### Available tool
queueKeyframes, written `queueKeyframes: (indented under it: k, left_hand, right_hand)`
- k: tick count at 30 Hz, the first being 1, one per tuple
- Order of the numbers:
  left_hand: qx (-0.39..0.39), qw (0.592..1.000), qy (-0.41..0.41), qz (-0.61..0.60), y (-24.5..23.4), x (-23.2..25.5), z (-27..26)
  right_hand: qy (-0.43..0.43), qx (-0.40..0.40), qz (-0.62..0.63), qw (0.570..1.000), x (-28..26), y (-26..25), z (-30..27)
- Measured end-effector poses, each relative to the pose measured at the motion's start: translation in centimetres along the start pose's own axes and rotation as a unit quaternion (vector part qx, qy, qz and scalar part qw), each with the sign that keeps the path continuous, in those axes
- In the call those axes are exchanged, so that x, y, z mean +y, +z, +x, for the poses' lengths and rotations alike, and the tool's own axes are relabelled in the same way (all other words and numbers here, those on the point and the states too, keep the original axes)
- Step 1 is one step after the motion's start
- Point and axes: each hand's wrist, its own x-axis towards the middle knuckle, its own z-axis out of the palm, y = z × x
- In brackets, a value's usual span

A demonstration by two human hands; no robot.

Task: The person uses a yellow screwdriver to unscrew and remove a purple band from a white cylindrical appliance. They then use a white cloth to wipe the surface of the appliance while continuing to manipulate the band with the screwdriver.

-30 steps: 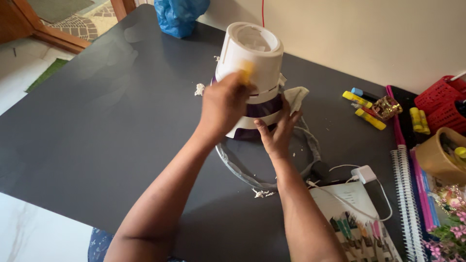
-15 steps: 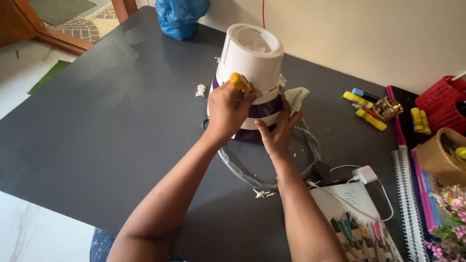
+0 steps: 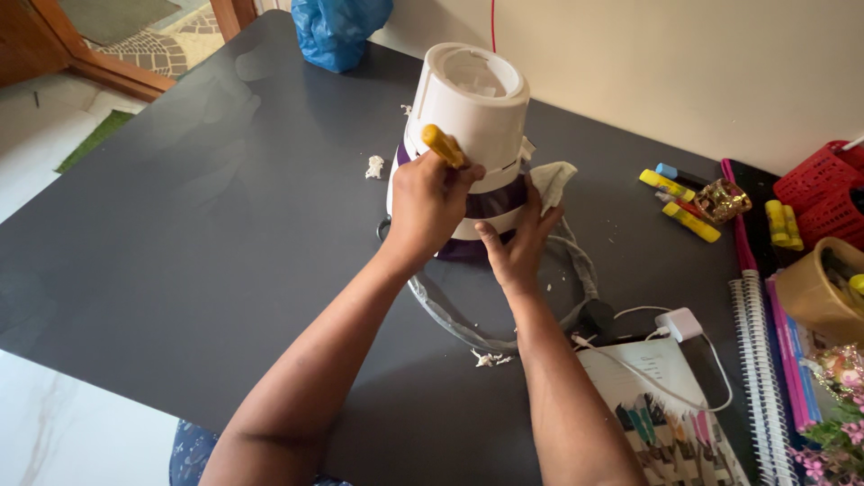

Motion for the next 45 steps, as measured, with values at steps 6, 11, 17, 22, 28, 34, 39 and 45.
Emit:
queueKeyframes:
  k: [6,11,17,22,28,34,39,45]
  left_hand:
    - [-0.049,0.983,0.052,0.171,-1.7,1.5,1.2]
    - [-0.016,0.996,0.046,0.077,-0.7,0.6,0.4]
    - [-0.024,0.998,0.004,0.053,-0.8,0.4,0.9]
    - [-0.033,0.994,0.026,0.102,-1.6,0.6,1.0]
    - [-0.01,0.997,0.068,-0.033,0.7,-0.5,-0.8]
    - [-0.122,0.985,-0.028,-0.119,2.1,-0.5,-1.8]
    - [-0.167,0.984,0.054,-0.008,4.3,0.1,-4.5]
    - [-0.113,0.984,0.127,0.05,4.5,-0.7,-4.9]
  right_hand:
    - [-0.022,0.003,-0.058,0.998,0.8,0.3,0.0]
    - [0.01,0.012,-0.003,1.0,0.5,0.2,0.0]
    - [0.011,0.01,0.006,1.0,0.2,0.1,0.0]
    - [-0.015,0.002,-0.039,0.999,0.7,0.1,0.0]
    - [-0.016,0.016,-0.007,1.0,0.3,-0.1,-0.1]
    - [-0.034,0.11,-0.035,0.993,-1.0,-0.9,0.6]
    - [-0.035,0.115,0.17,0.978,-1.9,-2.2,1.5]
    - [0.134,0.126,0.334,0.924,-1.4,-1.2,1.4]
